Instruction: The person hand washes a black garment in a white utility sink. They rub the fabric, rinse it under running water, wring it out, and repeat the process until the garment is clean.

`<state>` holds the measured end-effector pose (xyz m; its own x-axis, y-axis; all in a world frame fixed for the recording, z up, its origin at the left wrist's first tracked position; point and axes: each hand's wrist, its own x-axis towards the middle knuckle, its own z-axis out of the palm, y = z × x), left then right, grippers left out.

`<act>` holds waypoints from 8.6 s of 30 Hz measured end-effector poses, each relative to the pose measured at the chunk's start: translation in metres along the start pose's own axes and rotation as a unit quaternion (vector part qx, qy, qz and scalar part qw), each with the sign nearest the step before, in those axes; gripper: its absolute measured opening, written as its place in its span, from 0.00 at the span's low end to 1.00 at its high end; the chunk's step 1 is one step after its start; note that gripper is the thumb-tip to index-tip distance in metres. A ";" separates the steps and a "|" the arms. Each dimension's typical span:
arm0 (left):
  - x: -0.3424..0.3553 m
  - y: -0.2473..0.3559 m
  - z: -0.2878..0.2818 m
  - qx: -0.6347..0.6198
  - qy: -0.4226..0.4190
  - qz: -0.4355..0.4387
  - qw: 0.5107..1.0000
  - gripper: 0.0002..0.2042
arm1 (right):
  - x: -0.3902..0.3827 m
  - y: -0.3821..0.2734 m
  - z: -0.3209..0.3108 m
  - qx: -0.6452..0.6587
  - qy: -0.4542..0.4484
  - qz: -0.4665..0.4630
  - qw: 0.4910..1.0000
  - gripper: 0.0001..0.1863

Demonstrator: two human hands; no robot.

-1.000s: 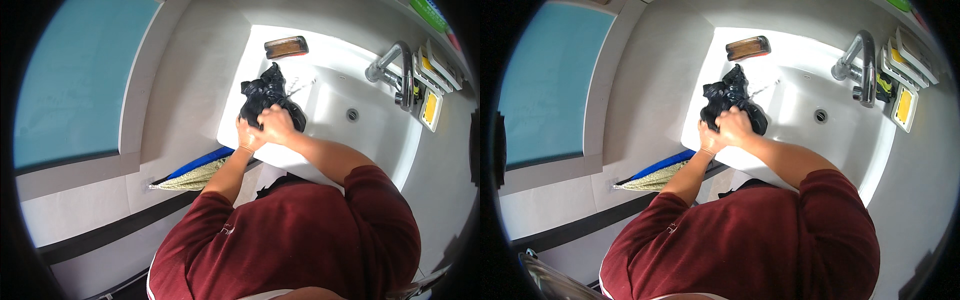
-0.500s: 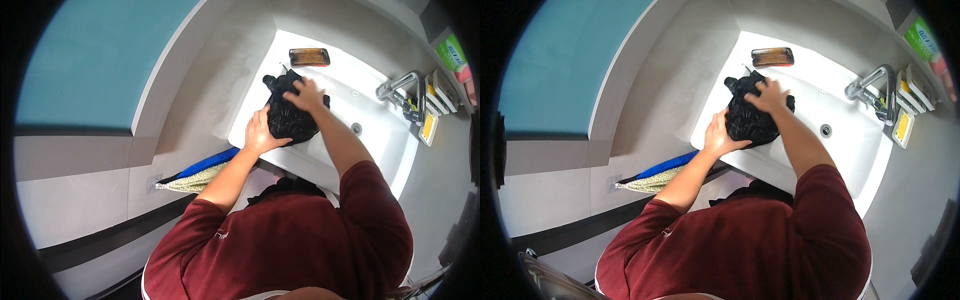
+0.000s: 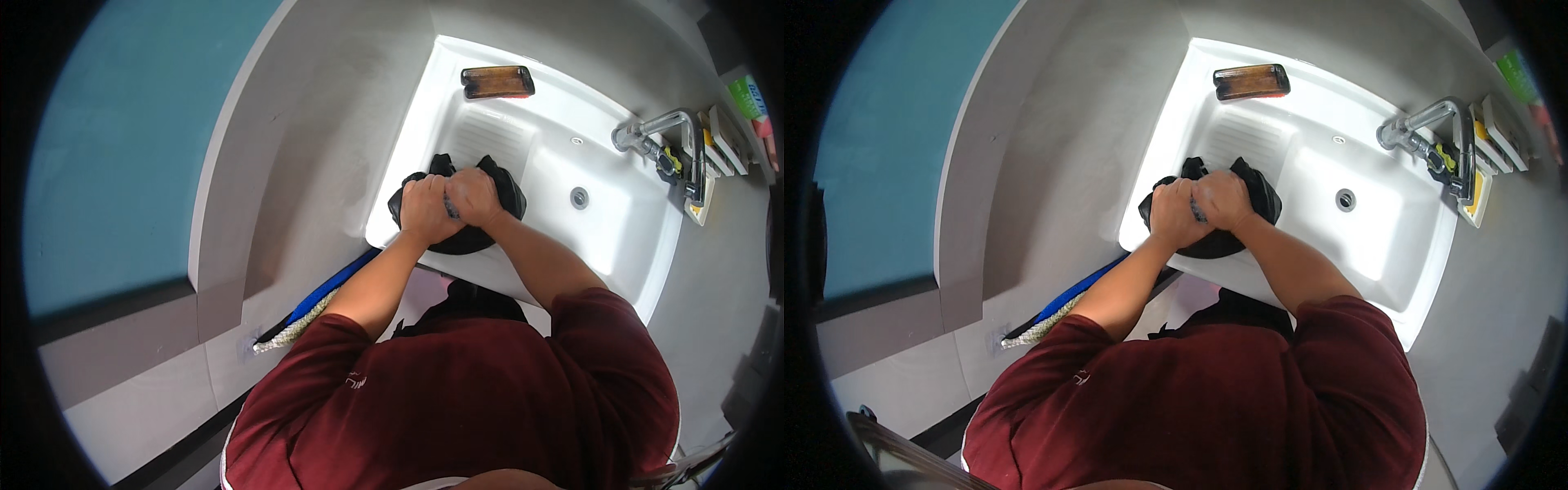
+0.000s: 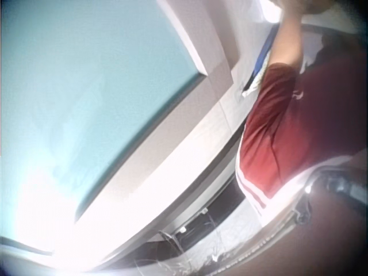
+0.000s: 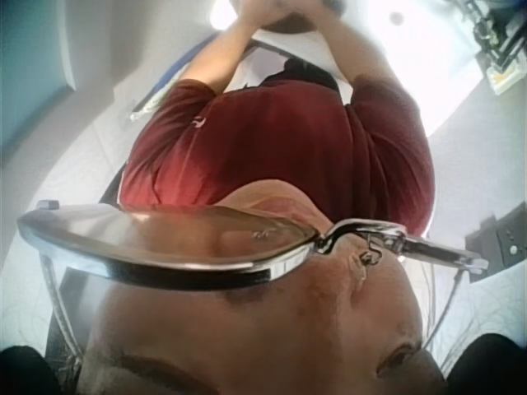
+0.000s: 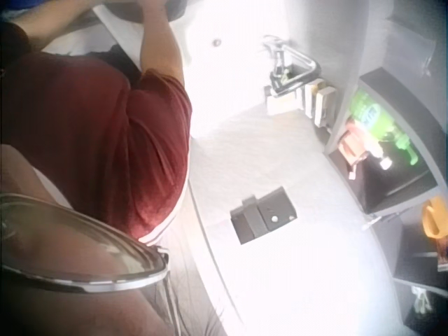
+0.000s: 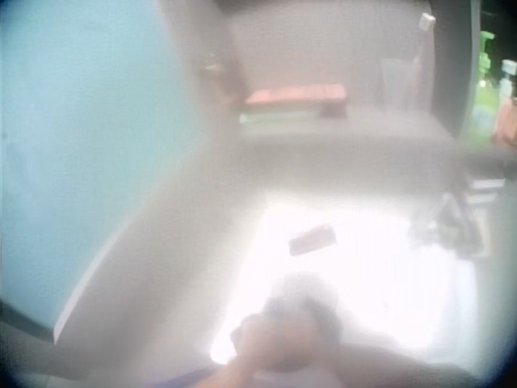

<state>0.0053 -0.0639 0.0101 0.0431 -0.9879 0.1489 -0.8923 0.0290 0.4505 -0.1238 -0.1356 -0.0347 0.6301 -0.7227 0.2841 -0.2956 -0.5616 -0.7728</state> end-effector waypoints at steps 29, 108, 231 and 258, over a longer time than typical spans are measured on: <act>-0.015 0.049 -0.003 0.073 -0.051 -0.031 0.996 0.34 | -0.113 0.036 -0.271 0.157 0.637 0.225 0.721 0.22; 0.016 0.076 0.019 0.170 -0.094 -0.165 0.967 0.46 | -0.045 -0.072 -0.323 0.086 0.288 0.356 0.885 0.13; -0.024 0.041 0.029 0.037 0.008 0.024 0.999 0.33 | -0.130 0.158 -0.226 -0.033 0.355 0.393 0.848 0.27; -0.019 0.043 0.044 0.067 -0.020 -0.103 0.992 0.52 | 0.056 0.087 -0.054 -0.097 0.068 0.077 0.990 0.22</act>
<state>-0.0534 -0.0504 -0.0126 0.2150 -0.9762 0.0291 -0.9182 -0.1919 0.3464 -0.1532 -0.2473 -0.0553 0.4683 -0.8460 0.2550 -0.5213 -0.4975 -0.6933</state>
